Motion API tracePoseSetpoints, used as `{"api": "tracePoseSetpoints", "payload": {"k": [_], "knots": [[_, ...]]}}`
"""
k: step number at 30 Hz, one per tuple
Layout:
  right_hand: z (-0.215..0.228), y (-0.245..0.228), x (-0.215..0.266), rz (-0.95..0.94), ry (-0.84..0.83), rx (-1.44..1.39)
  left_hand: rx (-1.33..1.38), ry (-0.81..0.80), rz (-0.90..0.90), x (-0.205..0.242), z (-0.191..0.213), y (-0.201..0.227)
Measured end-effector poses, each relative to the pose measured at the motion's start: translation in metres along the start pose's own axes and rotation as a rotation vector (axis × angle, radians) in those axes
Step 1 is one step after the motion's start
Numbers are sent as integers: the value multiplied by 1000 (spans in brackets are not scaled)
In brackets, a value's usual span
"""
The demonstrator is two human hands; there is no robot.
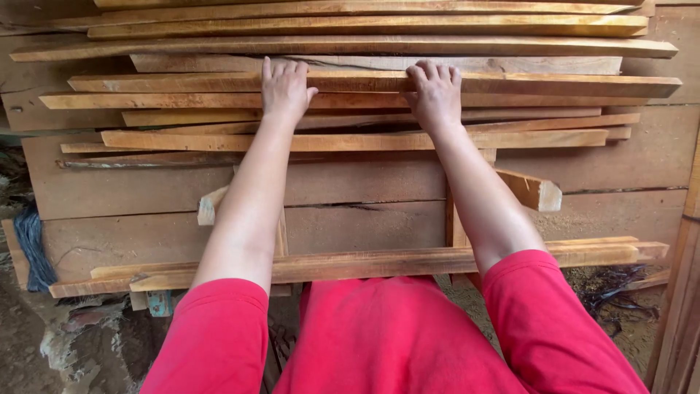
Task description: Organizing and stacking thin wooden strips on a workshop platform.
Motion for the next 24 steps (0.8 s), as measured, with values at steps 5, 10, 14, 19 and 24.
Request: {"api": "tracePoseSetpoints", "payload": {"k": [5, 10, 14, 19, 24], "knots": [[56, -2, 4, -2, -95, 100, 174, -85, -70, 41, 105, 10], [133, -13, 30, 53, -56, 152, 169, -6, -201, 101, 187, 19], [224, -46, 72, 93, -95, -3, 169, 53, -245, 165, 236, 26], [292, -79, 132, 5, -467, -205, 179, -114, -263, 239, 257, 47], [279, -92, 172, -78, -702, -376, 459, -306, -213, 293, 242, 54]]}}
Point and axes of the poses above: each hand's wrist, its own x-axis away from the middle knuckle, its own z-axis out of the back of the hand, y = z × x, the point moved 2 cm from there along -x, towards the middle knuckle, and after that the axes turned 2 degrees about z, right-handed, at the moved point
